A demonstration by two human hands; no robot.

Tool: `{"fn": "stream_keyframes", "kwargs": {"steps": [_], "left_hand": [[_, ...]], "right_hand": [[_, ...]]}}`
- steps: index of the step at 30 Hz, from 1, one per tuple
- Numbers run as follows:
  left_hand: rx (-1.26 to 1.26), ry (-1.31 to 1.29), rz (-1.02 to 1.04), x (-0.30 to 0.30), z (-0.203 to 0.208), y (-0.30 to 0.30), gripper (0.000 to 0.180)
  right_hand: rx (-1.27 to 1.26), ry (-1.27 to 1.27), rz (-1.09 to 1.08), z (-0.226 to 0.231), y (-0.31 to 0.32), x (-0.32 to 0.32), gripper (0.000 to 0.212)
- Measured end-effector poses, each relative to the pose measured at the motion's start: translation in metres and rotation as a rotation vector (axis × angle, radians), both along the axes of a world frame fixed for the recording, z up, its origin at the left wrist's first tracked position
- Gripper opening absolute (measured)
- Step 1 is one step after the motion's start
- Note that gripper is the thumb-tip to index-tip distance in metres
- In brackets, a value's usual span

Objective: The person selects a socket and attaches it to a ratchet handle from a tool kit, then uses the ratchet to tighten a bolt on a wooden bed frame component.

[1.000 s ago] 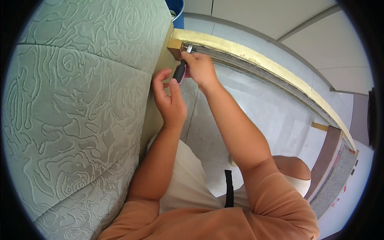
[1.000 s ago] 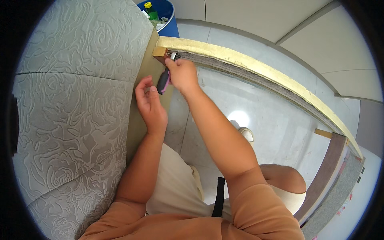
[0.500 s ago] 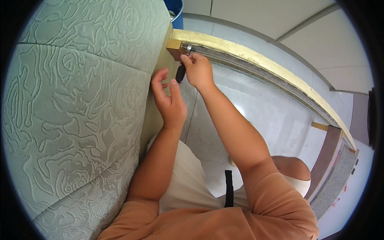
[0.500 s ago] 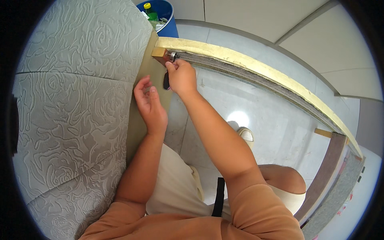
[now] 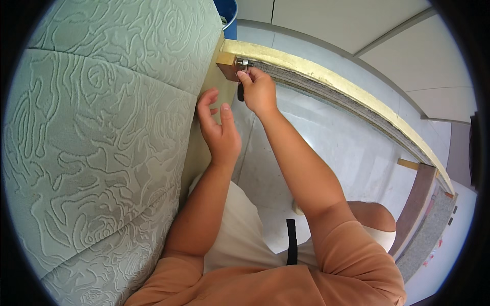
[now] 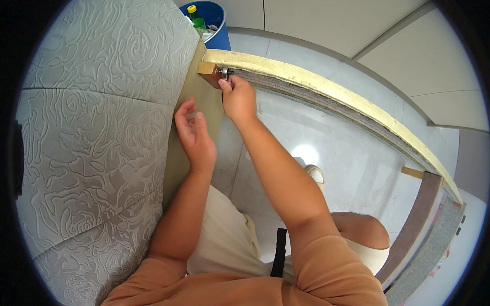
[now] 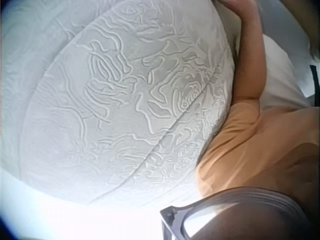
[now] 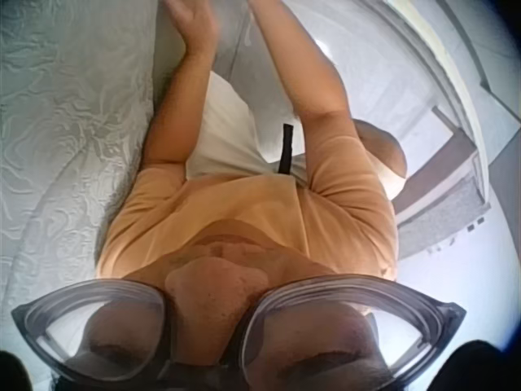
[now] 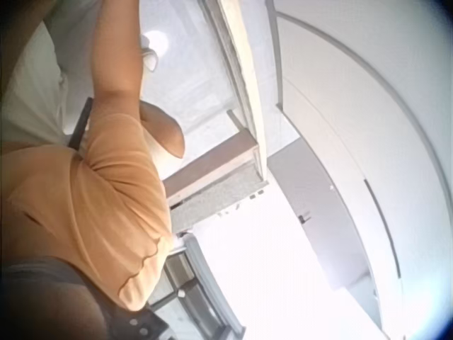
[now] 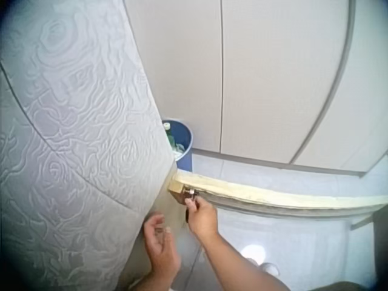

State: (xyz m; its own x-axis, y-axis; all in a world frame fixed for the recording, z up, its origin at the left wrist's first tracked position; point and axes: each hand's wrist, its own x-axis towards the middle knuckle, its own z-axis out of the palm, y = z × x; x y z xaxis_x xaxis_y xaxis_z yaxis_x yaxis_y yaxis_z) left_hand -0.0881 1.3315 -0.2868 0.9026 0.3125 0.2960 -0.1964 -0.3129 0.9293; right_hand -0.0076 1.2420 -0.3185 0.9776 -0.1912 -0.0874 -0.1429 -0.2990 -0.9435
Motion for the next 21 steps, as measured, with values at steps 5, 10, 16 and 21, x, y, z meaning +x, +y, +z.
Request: {"fn": "stream_keyframes", "kwargs": {"steps": [5,10,16,21], "left_hand": [[0.002,0.005,0.013,-0.002,0.000,0.004,0.031],[-0.012,0.010,0.007,-0.001,-0.001,0.000,0.031],[-0.014,0.015,0.020,-0.002,-0.002,0.004,0.031],[0.001,0.024,0.033,0.000,-0.004,0.002,0.032]], "right_hand": [[0.892,0.390,-0.010,0.033,0.001,0.002,0.026],[0.145,0.105,0.090,0.004,-0.005,0.001,0.027],[0.802,0.383,0.046,0.027,0.001,0.002,0.026],[0.105,0.019,0.069,-0.007,-0.006,0.004,0.027]]}}
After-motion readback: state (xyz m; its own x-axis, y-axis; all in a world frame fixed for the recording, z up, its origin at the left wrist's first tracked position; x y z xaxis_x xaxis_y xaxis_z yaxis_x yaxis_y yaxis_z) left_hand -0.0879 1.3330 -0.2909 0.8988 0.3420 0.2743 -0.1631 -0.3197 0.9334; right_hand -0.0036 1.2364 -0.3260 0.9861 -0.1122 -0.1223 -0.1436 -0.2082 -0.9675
